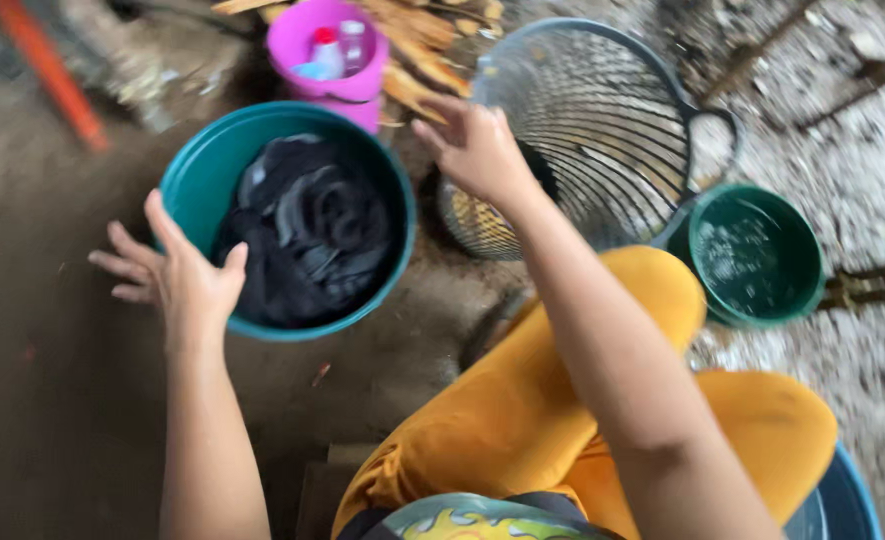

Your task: The person washes clothes by hand in buckets, scrubbing items individually, rinsing them in a larger tub, and placing them into a laundry basket.

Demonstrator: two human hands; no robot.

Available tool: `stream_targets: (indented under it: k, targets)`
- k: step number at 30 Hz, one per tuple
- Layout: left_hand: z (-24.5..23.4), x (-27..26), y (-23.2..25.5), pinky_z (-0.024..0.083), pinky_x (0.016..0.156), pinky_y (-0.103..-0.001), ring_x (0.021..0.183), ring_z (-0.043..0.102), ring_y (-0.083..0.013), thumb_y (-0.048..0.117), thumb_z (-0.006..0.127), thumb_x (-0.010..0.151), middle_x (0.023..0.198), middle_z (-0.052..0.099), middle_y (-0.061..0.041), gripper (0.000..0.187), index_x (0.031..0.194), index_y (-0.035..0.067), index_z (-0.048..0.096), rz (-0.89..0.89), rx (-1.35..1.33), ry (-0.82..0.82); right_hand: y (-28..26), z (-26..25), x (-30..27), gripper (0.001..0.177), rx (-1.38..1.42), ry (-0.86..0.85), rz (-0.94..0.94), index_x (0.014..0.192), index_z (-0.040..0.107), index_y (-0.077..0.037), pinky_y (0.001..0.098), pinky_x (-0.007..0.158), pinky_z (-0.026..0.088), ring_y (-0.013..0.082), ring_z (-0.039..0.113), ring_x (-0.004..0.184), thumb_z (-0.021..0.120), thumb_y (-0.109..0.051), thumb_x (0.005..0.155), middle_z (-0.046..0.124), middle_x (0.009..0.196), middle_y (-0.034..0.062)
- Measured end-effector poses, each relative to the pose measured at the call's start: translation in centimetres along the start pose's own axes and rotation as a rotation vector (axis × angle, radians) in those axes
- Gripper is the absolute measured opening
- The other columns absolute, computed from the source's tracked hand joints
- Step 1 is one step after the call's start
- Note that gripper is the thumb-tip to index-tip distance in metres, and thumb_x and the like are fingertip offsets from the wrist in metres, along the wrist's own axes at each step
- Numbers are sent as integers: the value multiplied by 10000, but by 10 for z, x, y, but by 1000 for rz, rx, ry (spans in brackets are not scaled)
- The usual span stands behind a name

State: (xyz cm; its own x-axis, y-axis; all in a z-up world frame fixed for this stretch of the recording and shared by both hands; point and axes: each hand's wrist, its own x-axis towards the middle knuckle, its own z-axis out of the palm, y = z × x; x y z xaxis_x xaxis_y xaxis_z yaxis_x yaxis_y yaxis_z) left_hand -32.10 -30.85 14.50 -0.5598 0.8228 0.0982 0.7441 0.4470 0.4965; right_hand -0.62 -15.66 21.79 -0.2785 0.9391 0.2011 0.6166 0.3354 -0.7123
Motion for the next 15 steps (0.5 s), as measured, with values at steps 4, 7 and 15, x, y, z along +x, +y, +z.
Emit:
stream_targets:
  k: [4, 7, 15]
  targets:
    - [10, -15, 117, 243, 1161, -739, 1523, 154, -610, 218, 846, 861, 1604, 257, -304, 797, 1531, 172, 417, 466, -235, -41, -14, -93, -26, 294, -73, 118, -319, 1254, 714, -54, 362, 820, 617, 276, 758, 1054, 724, -208, 1004, 728, 1288, 168]
    - [54, -34, 210, 264, 1251, -625, 1488, 264, -565, 180, 834, 850, 1571, 309, -280, 653, 1430, 116, 541, 830, -461, -39, 22, -143, -50, 267, -314, 235, -444, 1209, 726, -24, 440, 936, 563, 386, 698, 1119, 736, -137, 968, 699, 1245, 209]
    - [149, -137, 392, 348, 1248, -528, 1523, 321, -517, 38, 725, 906, 1568, 385, -279, 508, 1388, 33, 566, 1306, -794, -527, 146, -196, -146, 234, -218, 472, 81, 1075, 753, -35, 341, 752, 606, 260, 769, 838, 673, -9, 856, 772, 1072, 166]
